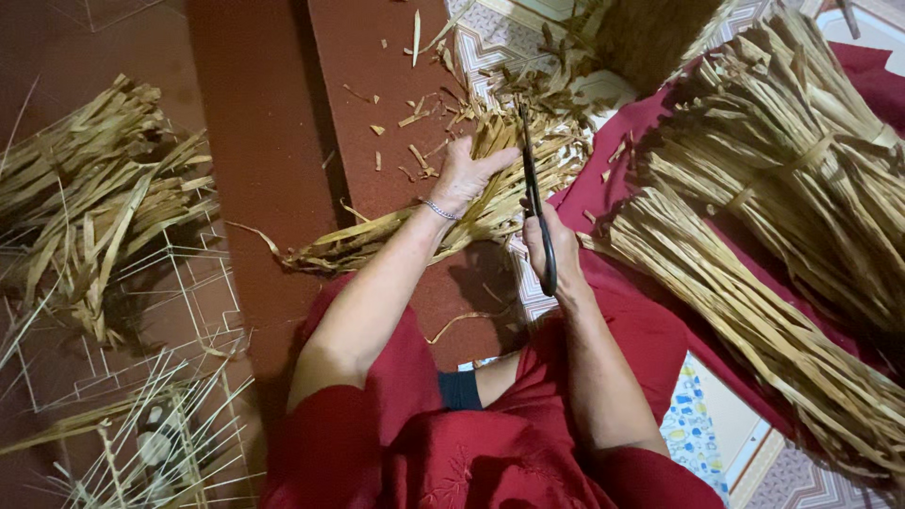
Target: The person sits on the floor and uses shears to cut dried plant stems into short pieces. They repeatedly pick up stems, cut them, and place the cut pieces into a pile on the floor.
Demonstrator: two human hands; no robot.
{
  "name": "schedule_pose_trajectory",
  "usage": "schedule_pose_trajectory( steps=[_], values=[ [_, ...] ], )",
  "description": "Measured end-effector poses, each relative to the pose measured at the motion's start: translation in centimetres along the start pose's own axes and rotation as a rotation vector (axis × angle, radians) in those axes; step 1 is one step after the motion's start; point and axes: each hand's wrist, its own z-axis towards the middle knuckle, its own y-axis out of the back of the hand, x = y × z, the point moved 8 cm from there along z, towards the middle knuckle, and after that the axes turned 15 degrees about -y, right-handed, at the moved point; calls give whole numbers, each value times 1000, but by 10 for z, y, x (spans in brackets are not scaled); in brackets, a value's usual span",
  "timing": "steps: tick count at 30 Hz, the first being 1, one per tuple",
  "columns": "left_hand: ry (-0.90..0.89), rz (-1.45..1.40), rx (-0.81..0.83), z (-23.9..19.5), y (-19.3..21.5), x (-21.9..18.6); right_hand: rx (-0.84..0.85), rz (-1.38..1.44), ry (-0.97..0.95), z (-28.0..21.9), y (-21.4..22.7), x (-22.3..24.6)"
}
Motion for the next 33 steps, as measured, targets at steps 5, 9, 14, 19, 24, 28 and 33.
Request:
schedule_pose_trajectory(
  steps=[5, 9, 14, 19, 24, 28, 33],
  values=[
    [46, 92, -3, 0, 3, 5, -16, -46, 21, 0, -1, 2],
    [75, -49, 18, -2, -4, 12, -43, -82, 35, -1, 0, 1],
    [131, 11, 33, -4, -2, 16, -110, -107, 66, -8, -1, 8],
    [87, 126, 58, -1, 9, 30, -175, -4, 85, -10, 4, 10],
    [-141, 539, 162, 13, 28, 24, -113, 484, -60, 21, 21, -32],
    [-53, 560, 177, 8, 16, 17, -169, 459, -66, 28, 43, -46],
    [184, 918, 511, -25, -27, 59, -149, 538, -72, 27, 50, -42]
  ],
)
